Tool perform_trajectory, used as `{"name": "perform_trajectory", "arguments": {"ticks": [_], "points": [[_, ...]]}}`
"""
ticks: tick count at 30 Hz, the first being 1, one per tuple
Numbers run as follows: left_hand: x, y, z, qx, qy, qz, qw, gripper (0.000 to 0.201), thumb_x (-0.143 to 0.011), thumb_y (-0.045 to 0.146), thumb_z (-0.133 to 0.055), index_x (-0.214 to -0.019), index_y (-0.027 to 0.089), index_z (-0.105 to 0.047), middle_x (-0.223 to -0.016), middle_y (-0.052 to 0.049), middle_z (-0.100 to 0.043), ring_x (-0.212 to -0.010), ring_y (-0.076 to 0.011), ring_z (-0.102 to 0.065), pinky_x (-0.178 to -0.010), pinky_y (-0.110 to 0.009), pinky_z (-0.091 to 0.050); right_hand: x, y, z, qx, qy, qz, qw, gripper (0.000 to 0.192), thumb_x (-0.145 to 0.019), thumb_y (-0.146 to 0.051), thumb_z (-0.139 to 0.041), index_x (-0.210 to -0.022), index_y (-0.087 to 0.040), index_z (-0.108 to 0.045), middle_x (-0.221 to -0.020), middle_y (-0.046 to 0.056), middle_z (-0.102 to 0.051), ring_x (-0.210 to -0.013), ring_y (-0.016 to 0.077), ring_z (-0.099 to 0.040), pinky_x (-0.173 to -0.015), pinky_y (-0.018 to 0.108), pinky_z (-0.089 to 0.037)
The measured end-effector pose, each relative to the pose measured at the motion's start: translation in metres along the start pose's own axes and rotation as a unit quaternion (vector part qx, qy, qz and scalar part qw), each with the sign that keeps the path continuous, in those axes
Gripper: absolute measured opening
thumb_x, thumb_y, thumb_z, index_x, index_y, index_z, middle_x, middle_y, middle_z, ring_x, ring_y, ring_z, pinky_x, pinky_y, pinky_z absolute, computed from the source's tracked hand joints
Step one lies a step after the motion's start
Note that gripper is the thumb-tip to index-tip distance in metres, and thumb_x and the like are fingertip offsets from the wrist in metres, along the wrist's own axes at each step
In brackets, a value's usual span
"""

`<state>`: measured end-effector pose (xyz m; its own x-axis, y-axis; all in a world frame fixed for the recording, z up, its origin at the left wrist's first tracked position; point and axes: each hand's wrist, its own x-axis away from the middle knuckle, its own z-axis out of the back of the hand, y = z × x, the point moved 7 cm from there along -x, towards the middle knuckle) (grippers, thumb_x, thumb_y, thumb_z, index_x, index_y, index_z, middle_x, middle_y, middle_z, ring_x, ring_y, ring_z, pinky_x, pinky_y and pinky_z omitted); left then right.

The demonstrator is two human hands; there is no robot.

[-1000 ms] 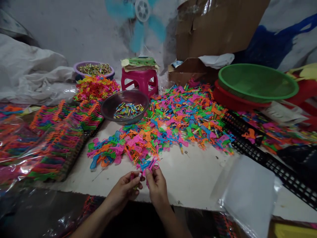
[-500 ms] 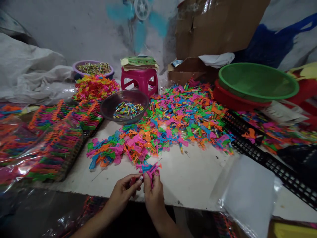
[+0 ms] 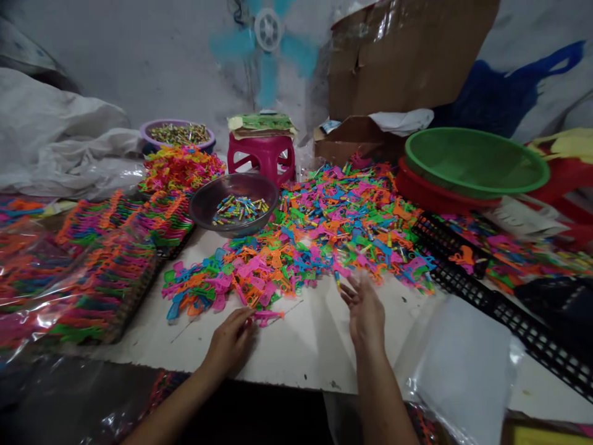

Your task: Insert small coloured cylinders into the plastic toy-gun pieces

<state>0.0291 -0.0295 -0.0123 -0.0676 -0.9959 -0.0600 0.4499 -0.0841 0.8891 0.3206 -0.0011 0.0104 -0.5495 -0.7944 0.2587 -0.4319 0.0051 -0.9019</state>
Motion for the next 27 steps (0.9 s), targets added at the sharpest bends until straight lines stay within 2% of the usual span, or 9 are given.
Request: {"name": "perform_trajectory", "arguments": {"ticks": [6,9,12,15,19,21,23,25,27], "points": [[-0.007,-0.004,-0.02,-0.188,-0.045,-0.051,0.98,0.026,-0.079,0.022,-0.042,-0.096,0.022,-0.061,-0.097,-0.009,-0.058,-0.075,-0.0191,-0.057,-0.067,-0.029,-0.042,0.043,0.057,-0.025,0.16,-0.159,-0.04,0.973,0.035,-0.059,-0.04,-0.067,-0.082,-0.013,-0.065,-0.069,0.005,-0.066,-0.057,0.0124,-0.056,-0.057,0.025,-0.045],[-0.004,-0.002,-0.02,-0.207,-0.046,-0.066,0.975,0.025,-0.081,0.024,-0.04,-0.094,0.021,-0.06,-0.092,-0.008,-0.057,-0.076,-0.0182,-0.057,-0.066,-0.026,-0.041,0.061,0.072,-0.031,0.188,-0.193,-0.03,0.962,0.033,-0.061,-0.042,-0.065,-0.078,-0.014,-0.065,-0.064,0.003,-0.064,-0.054,0.0118,-0.054,-0.055,0.025,-0.044],[0.0,-0.007,-0.019,-0.215,-0.051,-0.034,0.975,0.025,-0.079,0.024,-0.042,-0.099,0.023,-0.057,-0.098,-0.007,-0.055,-0.079,-0.0178,-0.056,-0.066,-0.026,-0.041,0.066,0.077,-0.032,0.209,-0.198,-0.02,0.957,0.032,-0.062,-0.043,-0.063,-0.077,-0.014,-0.065,-0.061,0.002,-0.063,-0.051,0.0118,-0.053,-0.052,0.025,-0.043],[0.0,-0.006,-0.018,-0.174,-0.053,-0.016,0.983,0.022,-0.077,0.025,-0.046,-0.094,0.022,-0.06,-0.094,-0.007,-0.056,-0.076,-0.0173,-0.055,-0.066,-0.026,-0.04,0.063,0.077,-0.031,0.213,-0.192,-0.009,0.958,0.032,-0.063,-0.043,-0.063,-0.078,-0.015,-0.065,-0.061,0.002,-0.063,-0.052,0.0124,-0.053,-0.053,0.026,-0.043],[-0.003,0.0,-0.012,0.046,-0.026,0.059,0.997,0.02,-0.068,0.036,-0.059,-0.077,0.018,-0.061,-0.072,-0.002,-0.055,-0.064,-0.0137,-0.052,-0.058,-0.023,-0.039,0.06,0.072,-0.023,0.187,-0.163,0.001,0.969,0.031,-0.065,-0.041,-0.062,-0.081,-0.015,-0.065,-0.065,0.002,-0.062,-0.055,0.0131,-0.053,-0.055,0.026,-0.043],[0.0,-0.003,-0.017,0.192,-0.057,0.163,0.966,0.027,-0.066,0.043,-0.059,-0.074,0.017,-0.058,-0.051,0.004,-0.046,-0.044,-0.0084,-0.041,-0.044,-0.019,-0.031,0.062,0.07,-0.021,0.172,-0.159,-0.001,0.972,0.031,-0.066,-0.041,-0.062,-0.085,-0.016,-0.065,-0.071,0.004,-0.064,-0.062,0.0145,-0.055,-0.058,0.026,-0.044],[0.008,-0.001,-0.029,0.311,-0.126,0.25,0.908,0.032,-0.068,0.047,-0.055,-0.073,0.016,-0.055,-0.037,0.01,-0.033,-0.032,-0.0048,-0.025,-0.037,-0.018,-0.018,0.07,0.068,-0.031,0.172,-0.207,-0.001,0.963,0.03,-0.068,-0.04,-0.061,-0.088,-0.018,-0.065,-0.085,0.006,-0.064,-0.075,0.0171,-0.057,-0.066,0.028,-0.044],[0.016,0.007,-0.038,0.389,-0.183,0.29,0.855,0.032,-0.067,0.047,-0.056,-0.072,0.015,-0.054,-0.037,0.01,-0.034,-0.031,-0.0029,-0.021,-0.036,-0.018,-0.01,0.082,0.068,-0.048,0.166,-0.277,-0.002,0.946,0.031,-0.068,-0.038,-0.061,-0.093,-0.02,-0.063,-0.097,0.007,-0.061,-0.087,0.0189,-0.055,-0.074,0.03,-0.043],[0.02,0.014,-0.041,0.434,-0.21,0.298,0.824,0.031,-0.066,0.044,-0.058,-0.071,0.014,-0.054,-0.044,0.007,-0.041,-0.033,-0.0016,-0.023,-0.036,-0.018,-0.008,0.092,0.067,-0.06,0.119,-0.293,-0.014,0.949,0.037,-0.067,-0.037,-0.063,-0.101,-0.023,-0.059,-0.097,0.004,-0.061,-0.09,0.0179,-0.054,-0.077,0.03,-0.042]]}}
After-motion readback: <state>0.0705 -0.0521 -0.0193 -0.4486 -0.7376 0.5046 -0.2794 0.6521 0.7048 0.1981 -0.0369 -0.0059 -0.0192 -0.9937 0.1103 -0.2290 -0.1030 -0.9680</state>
